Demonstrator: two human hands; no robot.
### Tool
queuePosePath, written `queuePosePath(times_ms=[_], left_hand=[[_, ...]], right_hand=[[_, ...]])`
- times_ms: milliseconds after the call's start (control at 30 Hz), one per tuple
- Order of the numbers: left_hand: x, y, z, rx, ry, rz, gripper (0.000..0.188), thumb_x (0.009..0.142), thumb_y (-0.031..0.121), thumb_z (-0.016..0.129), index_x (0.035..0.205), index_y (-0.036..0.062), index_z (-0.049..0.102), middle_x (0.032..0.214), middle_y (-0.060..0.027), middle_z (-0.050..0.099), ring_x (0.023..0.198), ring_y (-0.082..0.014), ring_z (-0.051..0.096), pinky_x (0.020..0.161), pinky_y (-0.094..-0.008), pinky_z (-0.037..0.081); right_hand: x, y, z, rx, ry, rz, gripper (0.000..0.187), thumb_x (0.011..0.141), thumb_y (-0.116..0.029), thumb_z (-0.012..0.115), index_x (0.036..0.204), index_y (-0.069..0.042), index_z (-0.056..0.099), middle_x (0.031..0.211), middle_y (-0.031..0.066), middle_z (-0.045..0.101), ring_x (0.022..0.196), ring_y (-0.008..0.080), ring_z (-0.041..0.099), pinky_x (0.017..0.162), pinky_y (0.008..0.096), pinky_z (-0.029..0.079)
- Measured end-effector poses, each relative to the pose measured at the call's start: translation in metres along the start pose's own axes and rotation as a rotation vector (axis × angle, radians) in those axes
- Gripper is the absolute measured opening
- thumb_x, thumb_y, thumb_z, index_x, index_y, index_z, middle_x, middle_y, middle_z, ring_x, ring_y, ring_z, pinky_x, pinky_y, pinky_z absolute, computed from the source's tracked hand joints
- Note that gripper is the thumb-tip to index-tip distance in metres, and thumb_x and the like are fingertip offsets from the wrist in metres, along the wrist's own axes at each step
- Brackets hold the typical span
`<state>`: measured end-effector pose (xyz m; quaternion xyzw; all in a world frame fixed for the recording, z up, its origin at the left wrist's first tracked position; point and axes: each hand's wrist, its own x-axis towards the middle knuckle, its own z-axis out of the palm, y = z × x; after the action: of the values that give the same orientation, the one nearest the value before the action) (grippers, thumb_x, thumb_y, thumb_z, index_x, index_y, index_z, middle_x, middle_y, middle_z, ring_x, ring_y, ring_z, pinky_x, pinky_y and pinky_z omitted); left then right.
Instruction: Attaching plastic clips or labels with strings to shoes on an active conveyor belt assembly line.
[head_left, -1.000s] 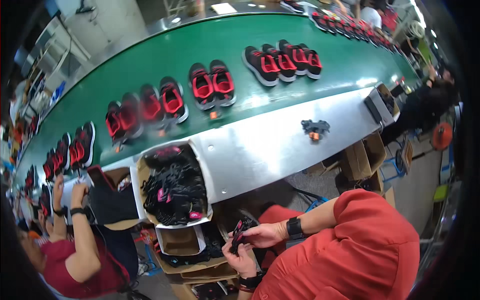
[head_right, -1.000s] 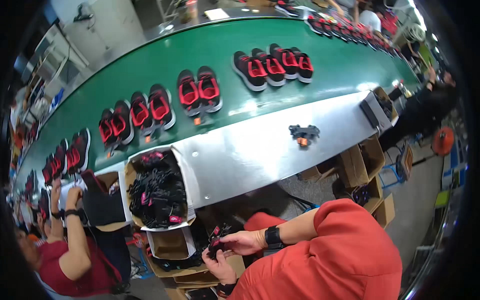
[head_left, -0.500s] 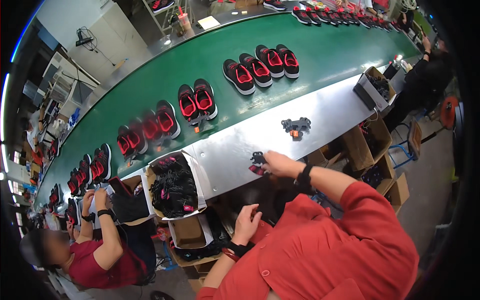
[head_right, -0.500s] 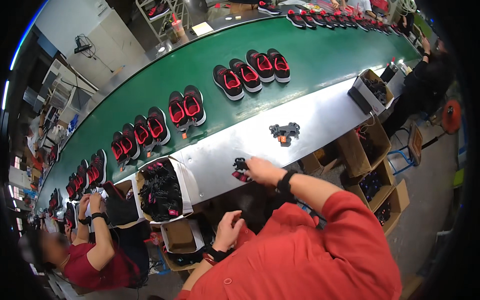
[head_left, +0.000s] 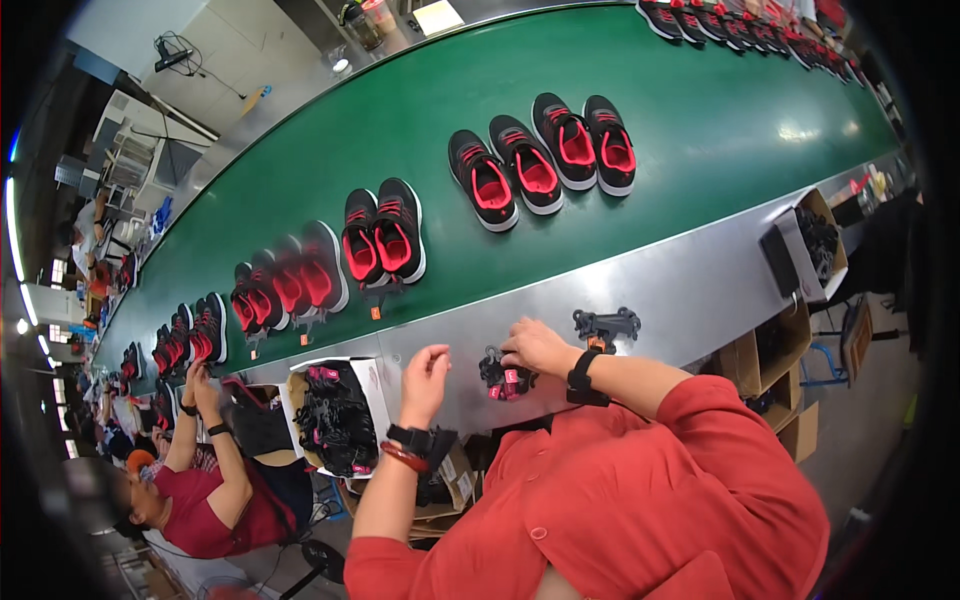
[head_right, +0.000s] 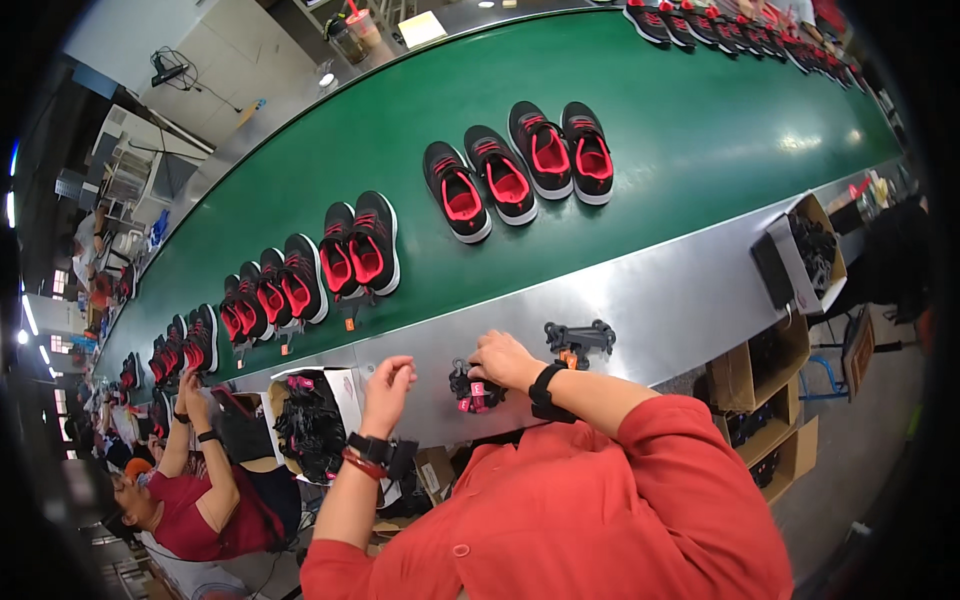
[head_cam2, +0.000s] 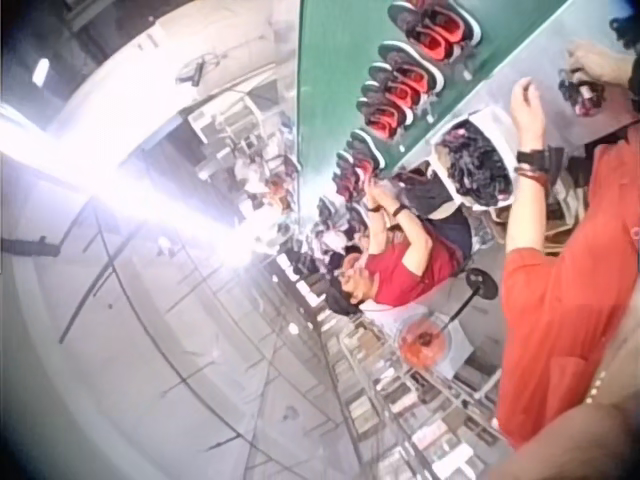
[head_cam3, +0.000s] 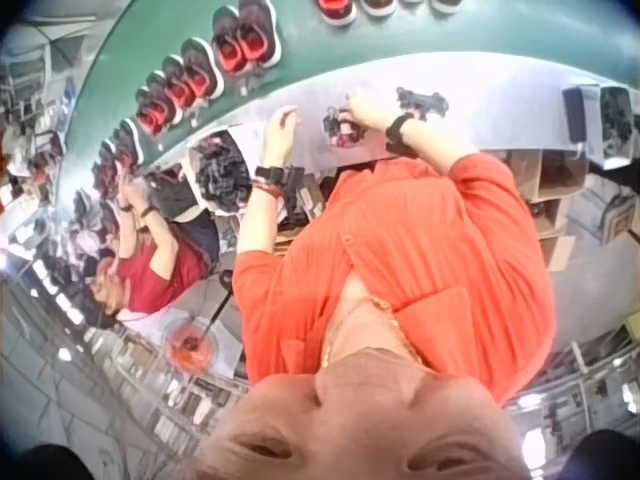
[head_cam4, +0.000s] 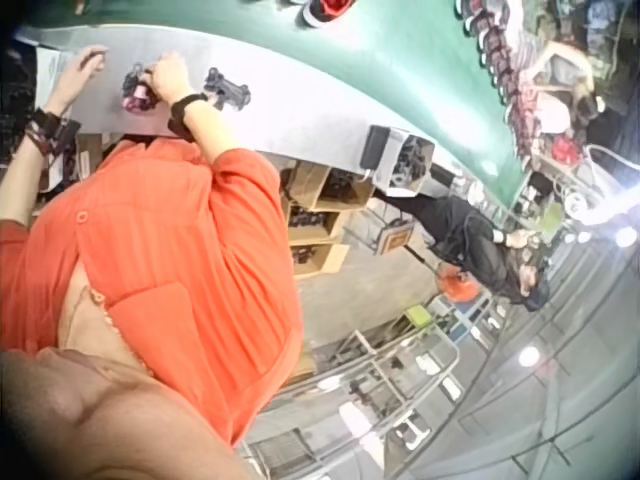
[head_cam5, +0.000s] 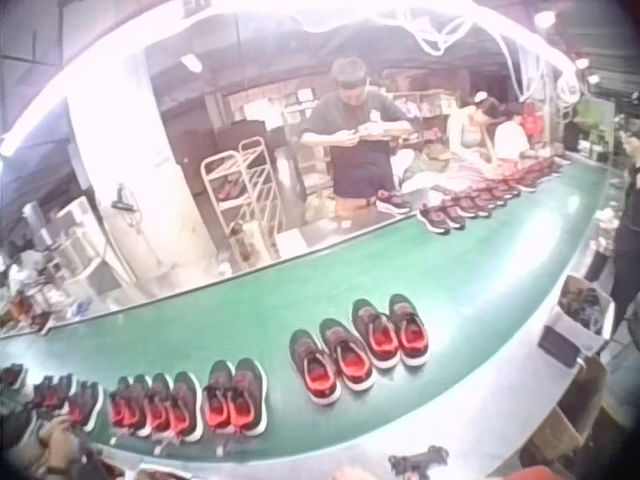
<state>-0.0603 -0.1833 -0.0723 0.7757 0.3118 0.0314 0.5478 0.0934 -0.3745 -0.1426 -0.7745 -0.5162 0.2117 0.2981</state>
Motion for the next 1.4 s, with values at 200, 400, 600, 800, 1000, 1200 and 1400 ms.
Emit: queuePosePath(times_ms=[200,400,600,800,1000,1200,1400], left_hand=[[0.118,0.047,0.013,0.359,-0.001,0.344,0.019,0.087,0.007,0.062,0.106,0.0032,0.063,0.097,-0.0138,0.066,0.083,-0.0275,0.066,0.071,-0.0353,0.053],[0.213,0.083,0.054,0.528,-0.086,0.531,0.040,0.080,0.007,0.068,0.119,0.0107,0.056,0.118,-0.0093,0.058,0.093,-0.0337,0.064,0.078,-0.0420,0.052],[0.256,0.079,0.072,0.555,-0.238,0.677,0.033,0.076,0.005,0.071,0.106,0.0089,0.057,0.116,-0.0065,0.061,0.089,-0.0325,0.064,0.074,-0.0390,0.053],[0.269,0.070,0.072,0.516,-0.290,0.770,0.024,0.075,0.003,0.069,0.096,0.0064,0.057,0.104,-0.0074,0.061,0.089,-0.0326,0.063,0.073,-0.0398,0.053],[0.265,0.067,0.070,0.494,-0.253,0.798,0.022,0.075,0.002,0.070,0.093,0.0058,0.057,0.100,-0.0066,0.061,0.087,-0.0303,0.064,0.072,-0.0387,0.053],[0.263,0.066,0.073,0.478,-0.231,0.779,0.022,0.074,0.001,0.070,0.092,0.0056,0.058,0.100,-0.0066,0.061,0.087,-0.0296,0.065,0.072,-0.0378,0.054],[0.257,0.062,0.075,0.468,-0.202,0.777,0.023,0.073,0.000,0.070,0.091,0.0057,0.059,0.100,-0.0064,0.062,0.085,-0.0299,0.065,0.070,-0.0370,0.054]], right_hand=[[0.032,-0.001,-0.092,1.011,0.042,0.585,0.027,0.097,-0.029,0.054,0.098,-0.002,0.055,0.068,0.0076,0.062,0.058,0.0160,0.064,0.048,0.0298,0.048],[0.076,0.053,-0.119,1.177,0.227,0.764,0.019,0.101,-0.023,0.044,0.104,-0.004,0.048,0.073,0.0049,0.060,0.055,0.0138,0.060,0.050,0.0282,0.048],[0.097,0.061,-0.102,1.251,0.244,0.779,0.022,0.101,-0.021,0.045,0.112,-0.003,0.049,0.075,0.0064,0.061,0.057,0.0141,0.060,0.051,0.0279,0.047],[0.099,0.030,-0.091,0.936,-0.105,0.529,0.025,0.100,-0.020,0.048,0.116,-0.003,0.055,0.068,0.0047,0.062,0.052,0.0129,0.059,0.051,0.0280,0.048],[0.087,0.040,-0.091,1.288,0.364,0.817,0.024,0.102,-0.021,0.044,0.117,-0.003,0.050,0.073,0.0045,0.060,0.053,0.0118,0.057,0.050,0.0249,0.047],[0.096,0.047,-0.089,1.256,0.385,0.790,0.022,0.103,-0.018,0.041,0.115,-0.002,0.049,0.074,0.0041,0.058,0.054,0.0116,0.057,0.051,0.0251,0.047],[0.093,0.046,-0.083,1.284,0.419,0.766,0.024,0.103,-0.019,0.042,0.117,-0.001,0.049,0.074,0.0042,0.058,0.055,0.0116,0.058,0.050,0.0254,0.048]])
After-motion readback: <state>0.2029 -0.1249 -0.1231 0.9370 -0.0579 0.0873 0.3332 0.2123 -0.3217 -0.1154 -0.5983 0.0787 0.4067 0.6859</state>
